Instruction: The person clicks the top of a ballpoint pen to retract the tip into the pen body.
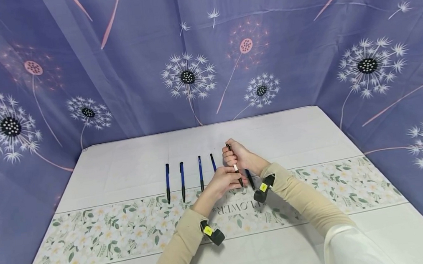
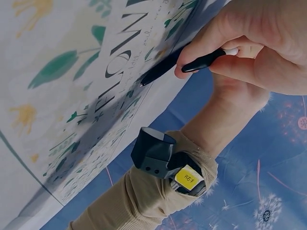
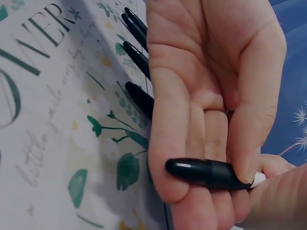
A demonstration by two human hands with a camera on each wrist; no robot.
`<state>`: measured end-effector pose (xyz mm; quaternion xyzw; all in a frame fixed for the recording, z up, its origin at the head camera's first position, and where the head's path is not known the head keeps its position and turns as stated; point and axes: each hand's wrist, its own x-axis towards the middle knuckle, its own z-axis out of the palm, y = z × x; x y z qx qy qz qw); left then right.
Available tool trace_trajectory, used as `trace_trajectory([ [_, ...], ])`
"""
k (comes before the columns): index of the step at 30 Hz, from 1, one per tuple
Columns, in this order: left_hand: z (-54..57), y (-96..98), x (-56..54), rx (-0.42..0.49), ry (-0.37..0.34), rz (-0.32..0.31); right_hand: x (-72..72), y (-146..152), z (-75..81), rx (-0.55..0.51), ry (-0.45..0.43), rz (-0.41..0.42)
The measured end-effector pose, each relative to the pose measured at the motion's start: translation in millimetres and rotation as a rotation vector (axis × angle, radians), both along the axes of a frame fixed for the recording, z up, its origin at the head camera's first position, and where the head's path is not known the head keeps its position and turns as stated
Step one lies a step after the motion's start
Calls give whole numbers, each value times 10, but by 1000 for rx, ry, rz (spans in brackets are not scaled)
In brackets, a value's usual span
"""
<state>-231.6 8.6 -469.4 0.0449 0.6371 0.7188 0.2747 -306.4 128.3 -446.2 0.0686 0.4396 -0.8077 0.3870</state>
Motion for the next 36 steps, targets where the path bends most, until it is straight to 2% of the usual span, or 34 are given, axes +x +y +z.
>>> trace_trajectory([
  [4,8,-7,5,-23,9,23,-48,7,-37,42,26,-12],
  [5,13,-10,6,-32,7,28,-112,33,-125,17,38,-2],
  [8,32,-20,13,-54,13,41,-140,35,-148,52,63,-26],
  [11,38,-24,14,-66,8,52,-130,23,-118,76,64,-64],
  [12,41,-24,16,-67,8,56,-72,-1,-26,117,57,-84],
  [16,46,-21,22,-80,9,75,-47,-9,37,117,23,-110],
  [23,61,-11,46,-138,21,117,-76,-8,26,141,21,-140],
  [27,76,4,52,-153,13,162,-87,-4,31,161,34,-144],
  [36,84,17,53,-107,24,223,-69,31,48,205,51,-189],
])
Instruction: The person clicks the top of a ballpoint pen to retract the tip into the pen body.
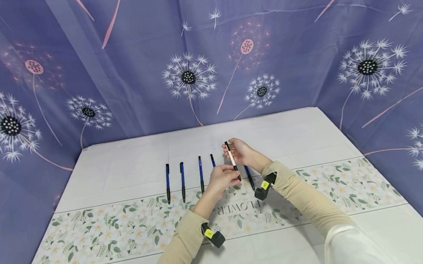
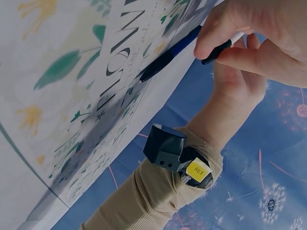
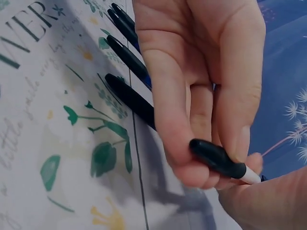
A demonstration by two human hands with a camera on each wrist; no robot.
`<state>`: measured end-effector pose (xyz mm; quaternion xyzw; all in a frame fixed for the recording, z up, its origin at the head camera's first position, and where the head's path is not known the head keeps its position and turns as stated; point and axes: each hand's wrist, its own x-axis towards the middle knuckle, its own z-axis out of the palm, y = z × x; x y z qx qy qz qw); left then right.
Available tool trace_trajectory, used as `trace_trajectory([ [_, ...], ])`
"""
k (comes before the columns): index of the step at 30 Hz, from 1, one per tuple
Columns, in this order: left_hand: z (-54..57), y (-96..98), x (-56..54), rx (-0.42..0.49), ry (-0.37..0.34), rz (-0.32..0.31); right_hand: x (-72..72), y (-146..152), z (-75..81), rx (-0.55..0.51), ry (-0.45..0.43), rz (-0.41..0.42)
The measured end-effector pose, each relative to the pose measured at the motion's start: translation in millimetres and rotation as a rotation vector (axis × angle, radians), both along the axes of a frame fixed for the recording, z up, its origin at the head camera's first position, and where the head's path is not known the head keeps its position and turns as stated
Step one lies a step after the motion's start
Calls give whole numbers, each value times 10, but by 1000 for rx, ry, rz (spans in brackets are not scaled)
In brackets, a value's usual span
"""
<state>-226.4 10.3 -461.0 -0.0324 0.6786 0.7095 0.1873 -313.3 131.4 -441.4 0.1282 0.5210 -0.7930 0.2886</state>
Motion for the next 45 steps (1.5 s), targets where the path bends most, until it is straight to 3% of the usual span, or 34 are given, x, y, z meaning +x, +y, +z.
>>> trace_trajectory([
  [5,-26,13,-17,15,-1,51,14,37,31,23,51,7],
  [10,-40,23,-26,0,-12,71,19,58,54,112,100,26],
  [24,-69,22,-50,-71,13,66,31,51,74,170,70,-39],
  [33,-74,29,-42,-175,102,69,38,33,94,201,82,-36],
  [45,-46,37,2,-335,137,37,57,21,62,208,136,-24],
])
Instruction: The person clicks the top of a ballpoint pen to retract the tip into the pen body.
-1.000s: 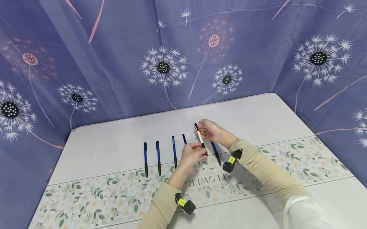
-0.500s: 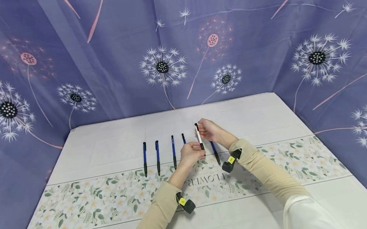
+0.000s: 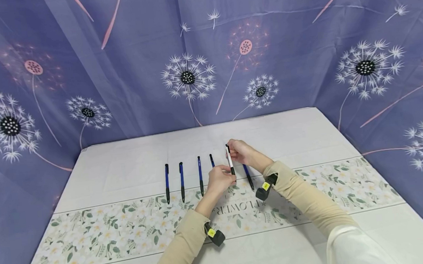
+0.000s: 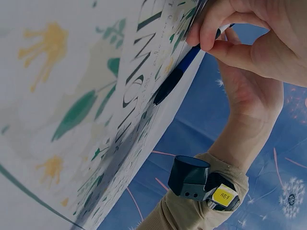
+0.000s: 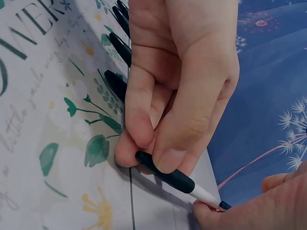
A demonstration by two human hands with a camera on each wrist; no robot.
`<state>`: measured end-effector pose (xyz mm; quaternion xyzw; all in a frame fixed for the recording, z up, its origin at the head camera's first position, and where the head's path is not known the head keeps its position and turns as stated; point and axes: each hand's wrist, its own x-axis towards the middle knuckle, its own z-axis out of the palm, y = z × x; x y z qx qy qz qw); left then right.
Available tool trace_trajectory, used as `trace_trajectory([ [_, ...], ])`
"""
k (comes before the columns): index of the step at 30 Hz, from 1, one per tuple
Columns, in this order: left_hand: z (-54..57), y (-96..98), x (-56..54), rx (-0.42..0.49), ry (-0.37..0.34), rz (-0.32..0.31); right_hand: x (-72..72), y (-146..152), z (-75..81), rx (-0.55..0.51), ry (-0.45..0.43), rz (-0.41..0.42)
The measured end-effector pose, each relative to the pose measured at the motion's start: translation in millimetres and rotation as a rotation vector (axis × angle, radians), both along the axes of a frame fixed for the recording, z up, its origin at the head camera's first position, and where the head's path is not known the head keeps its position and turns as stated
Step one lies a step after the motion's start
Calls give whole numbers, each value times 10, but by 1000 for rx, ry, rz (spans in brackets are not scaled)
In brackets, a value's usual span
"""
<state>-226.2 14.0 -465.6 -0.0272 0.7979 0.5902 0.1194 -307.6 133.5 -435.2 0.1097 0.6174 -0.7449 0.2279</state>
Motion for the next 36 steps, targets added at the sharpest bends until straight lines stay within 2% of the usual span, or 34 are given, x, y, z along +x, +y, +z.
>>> trace_trajectory([
  [11,14,-24,4,-162,40,-62,37,-55,-11,93,34,51],
  [20,-5,-32,-7,-228,63,-88,38,-77,5,169,39,76],
  [31,-20,-48,-6,-232,70,-99,59,-93,22,231,30,80],
  [36,-36,-55,-18,-208,87,-73,62,-101,22,237,52,36],
])
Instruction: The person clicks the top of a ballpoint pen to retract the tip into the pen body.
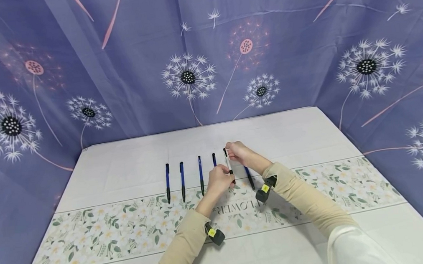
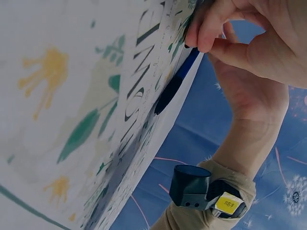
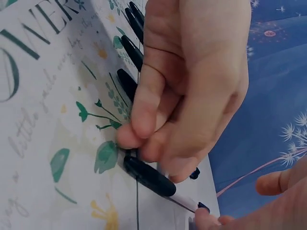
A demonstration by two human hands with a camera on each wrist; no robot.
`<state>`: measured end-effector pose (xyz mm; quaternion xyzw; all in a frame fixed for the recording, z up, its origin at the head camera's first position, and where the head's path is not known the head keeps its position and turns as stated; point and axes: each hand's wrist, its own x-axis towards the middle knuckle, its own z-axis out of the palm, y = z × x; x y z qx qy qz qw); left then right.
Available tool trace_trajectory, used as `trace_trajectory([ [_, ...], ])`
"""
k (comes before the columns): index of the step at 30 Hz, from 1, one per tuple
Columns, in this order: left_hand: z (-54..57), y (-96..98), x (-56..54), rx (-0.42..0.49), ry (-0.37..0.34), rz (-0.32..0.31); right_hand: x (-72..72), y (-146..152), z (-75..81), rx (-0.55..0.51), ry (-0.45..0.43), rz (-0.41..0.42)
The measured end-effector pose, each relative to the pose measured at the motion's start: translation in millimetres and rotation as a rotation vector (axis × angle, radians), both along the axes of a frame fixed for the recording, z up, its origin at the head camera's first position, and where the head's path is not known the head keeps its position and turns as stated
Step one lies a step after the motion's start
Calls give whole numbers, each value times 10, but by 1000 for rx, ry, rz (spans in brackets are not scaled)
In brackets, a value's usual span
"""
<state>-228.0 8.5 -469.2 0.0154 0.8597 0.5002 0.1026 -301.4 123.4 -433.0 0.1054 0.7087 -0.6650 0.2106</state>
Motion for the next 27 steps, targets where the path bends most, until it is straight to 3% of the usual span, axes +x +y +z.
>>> trace_trajectory([
  [3,1,-2,-15,55,7,25,9,10,11,-29,19,-33],
  [7,3,-1,-56,210,-18,50,-9,54,6,-100,23,-46],
  [13,20,11,-105,453,-148,61,-46,155,-5,-299,-42,-57],
  [17,19,25,-106,560,-209,38,-51,225,-4,-362,-66,-54],
  [21,3,57,-90,604,-242,2,-48,300,0,-377,-70,-40],
  [27,35,105,-33,528,-261,-55,-52,406,11,-317,-77,-13],
])
